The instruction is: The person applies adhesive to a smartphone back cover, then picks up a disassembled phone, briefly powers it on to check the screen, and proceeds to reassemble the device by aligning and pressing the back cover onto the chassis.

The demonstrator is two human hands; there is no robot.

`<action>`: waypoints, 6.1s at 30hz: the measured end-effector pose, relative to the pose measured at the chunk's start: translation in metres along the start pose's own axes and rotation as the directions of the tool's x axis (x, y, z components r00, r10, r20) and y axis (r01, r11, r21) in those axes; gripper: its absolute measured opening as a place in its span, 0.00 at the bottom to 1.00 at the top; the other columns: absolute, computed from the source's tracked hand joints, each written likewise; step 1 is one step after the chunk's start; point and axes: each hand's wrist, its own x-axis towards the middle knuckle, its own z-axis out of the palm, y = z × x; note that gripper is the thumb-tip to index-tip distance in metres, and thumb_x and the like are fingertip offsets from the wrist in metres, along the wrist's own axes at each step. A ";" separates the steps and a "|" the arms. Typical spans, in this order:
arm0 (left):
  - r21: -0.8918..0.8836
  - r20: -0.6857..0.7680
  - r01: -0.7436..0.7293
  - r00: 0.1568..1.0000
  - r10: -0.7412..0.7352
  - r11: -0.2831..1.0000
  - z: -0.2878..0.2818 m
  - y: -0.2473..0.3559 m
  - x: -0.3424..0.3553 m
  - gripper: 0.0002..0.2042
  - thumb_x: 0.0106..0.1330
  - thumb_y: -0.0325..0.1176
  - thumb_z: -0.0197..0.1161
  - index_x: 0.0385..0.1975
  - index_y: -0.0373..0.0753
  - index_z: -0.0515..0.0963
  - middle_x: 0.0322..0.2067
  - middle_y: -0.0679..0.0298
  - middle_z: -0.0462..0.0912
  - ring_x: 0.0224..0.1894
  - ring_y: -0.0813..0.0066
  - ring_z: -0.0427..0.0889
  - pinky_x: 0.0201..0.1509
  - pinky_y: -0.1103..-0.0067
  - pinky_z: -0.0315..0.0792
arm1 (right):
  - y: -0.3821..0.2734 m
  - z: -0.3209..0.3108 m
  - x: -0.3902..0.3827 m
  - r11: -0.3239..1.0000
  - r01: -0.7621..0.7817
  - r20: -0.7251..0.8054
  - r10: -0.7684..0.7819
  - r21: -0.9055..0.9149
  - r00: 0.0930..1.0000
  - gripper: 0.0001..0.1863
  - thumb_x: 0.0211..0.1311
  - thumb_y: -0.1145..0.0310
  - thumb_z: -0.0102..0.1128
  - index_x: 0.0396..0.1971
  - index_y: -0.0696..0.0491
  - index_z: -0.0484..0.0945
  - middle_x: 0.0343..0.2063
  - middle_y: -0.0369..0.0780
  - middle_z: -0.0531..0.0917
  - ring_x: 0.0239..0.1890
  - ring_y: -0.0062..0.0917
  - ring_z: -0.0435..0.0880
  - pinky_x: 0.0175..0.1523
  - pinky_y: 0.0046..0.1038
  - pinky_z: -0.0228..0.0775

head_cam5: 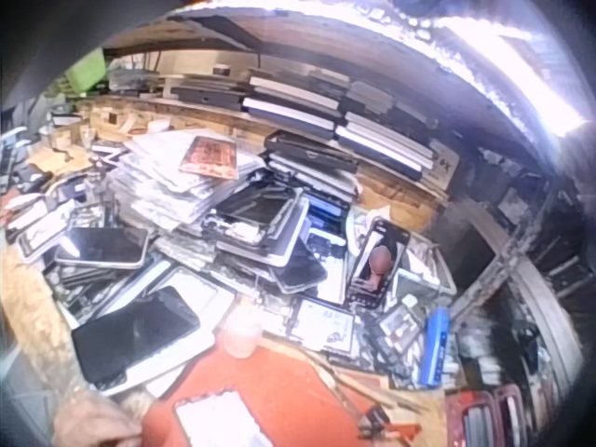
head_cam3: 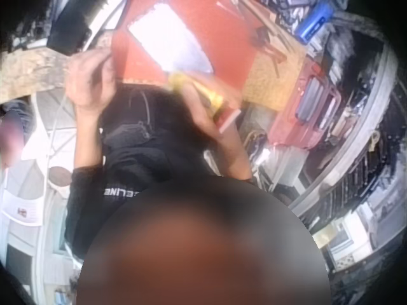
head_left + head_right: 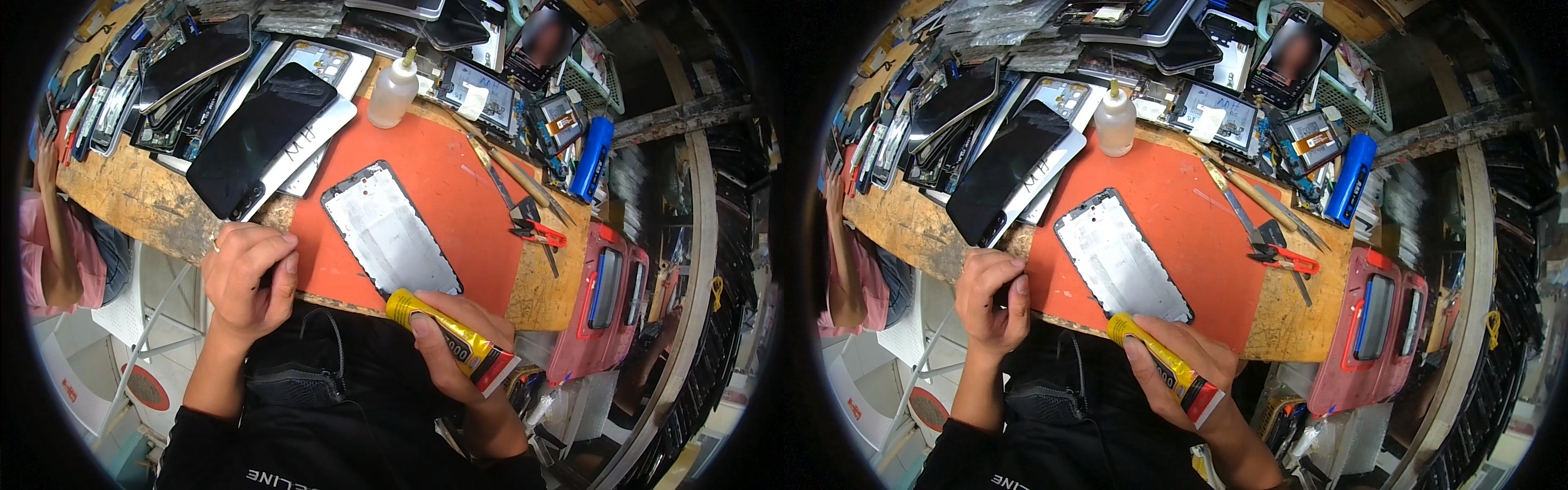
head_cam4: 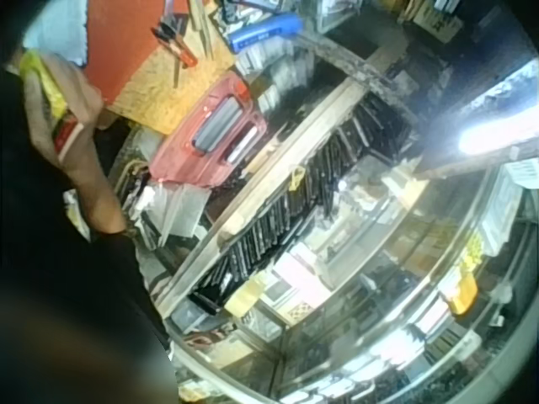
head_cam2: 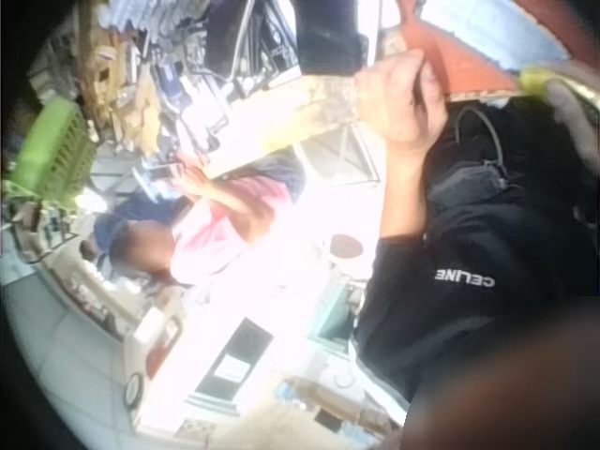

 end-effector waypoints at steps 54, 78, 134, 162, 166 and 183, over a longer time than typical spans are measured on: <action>0.008 0.002 -0.008 1.000 0.008 1.000 0.000 0.001 0.002 0.12 0.56 0.16 0.67 0.40 0.32 0.79 0.30 0.57 0.83 0.28 0.63 0.82 0.31 0.74 0.73 | 0.000 -0.019 -0.033 0.999 -0.027 0.003 0.027 -0.027 1.000 0.14 0.60 0.77 0.70 0.45 0.63 0.85 0.31 0.47 0.89 0.28 0.29 0.89 0.37 0.25 0.80; 0.026 0.023 -0.005 1.000 0.004 1.000 0.001 0.002 0.003 0.12 0.55 0.17 0.67 0.39 0.33 0.79 0.30 0.58 0.83 0.28 0.63 0.82 0.31 0.74 0.73 | 0.003 -0.012 -0.020 1.000 -0.014 0.018 0.014 0.014 1.000 0.14 0.61 0.78 0.71 0.47 0.63 0.84 0.35 0.50 0.90 0.34 0.32 0.92 0.40 0.26 0.83; 0.029 0.021 -0.012 1.000 0.012 0.999 0.002 0.001 0.001 0.11 0.57 0.17 0.67 0.39 0.31 0.79 0.30 0.55 0.84 0.29 0.60 0.82 0.32 0.73 0.74 | 0.007 -0.030 -0.045 0.997 -0.026 0.020 0.028 -0.075 0.999 0.15 0.60 0.75 0.71 0.46 0.63 0.85 0.28 0.47 0.88 0.26 0.29 0.89 0.33 0.24 0.80; 0.027 0.021 -0.007 1.000 0.007 1.000 0.003 0.001 0.000 0.10 0.59 0.18 0.66 0.40 0.31 0.79 0.31 0.55 0.83 0.29 0.59 0.82 0.33 0.71 0.73 | 0.010 -0.033 -0.047 0.999 -0.034 -0.034 0.033 -0.041 0.999 0.15 0.61 0.76 0.71 0.47 0.62 0.84 0.30 0.47 0.89 0.29 0.29 0.90 0.35 0.24 0.80; 0.034 0.024 0.000 1.000 -0.001 0.999 0.002 0.002 0.000 0.10 0.59 0.18 0.66 0.40 0.31 0.79 0.31 0.55 0.83 0.29 0.59 0.82 0.32 0.71 0.73 | 0.011 -0.033 -0.047 0.999 -0.036 -0.007 0.036 -0.038 0.999 0.15 0.61 0.77 0.71 0.47 0.62 0.84 0.31 0.47 0.89 0.30 0.29 0.90 0.36 0.24 0.81; 0.047 0.038 0.014 0.999 -0.016 0.999 0.001 0.002 0.000 0.09 0.60 0.19 0.66 0.40 0.31 0.79 0.31 0.54 0.83 0.29 0.59 0.82 0.31 0.71 0.73 | 0.013 -0.035 -0.045 0.997 -0.077 -0.077 0.075 -0.020 0.994 0.15 0.61 0.77 0.70 0.47 0.64 0.84 0.33 0.48 0.89 0.32 0.31 0.91 0.40 0.26 0.82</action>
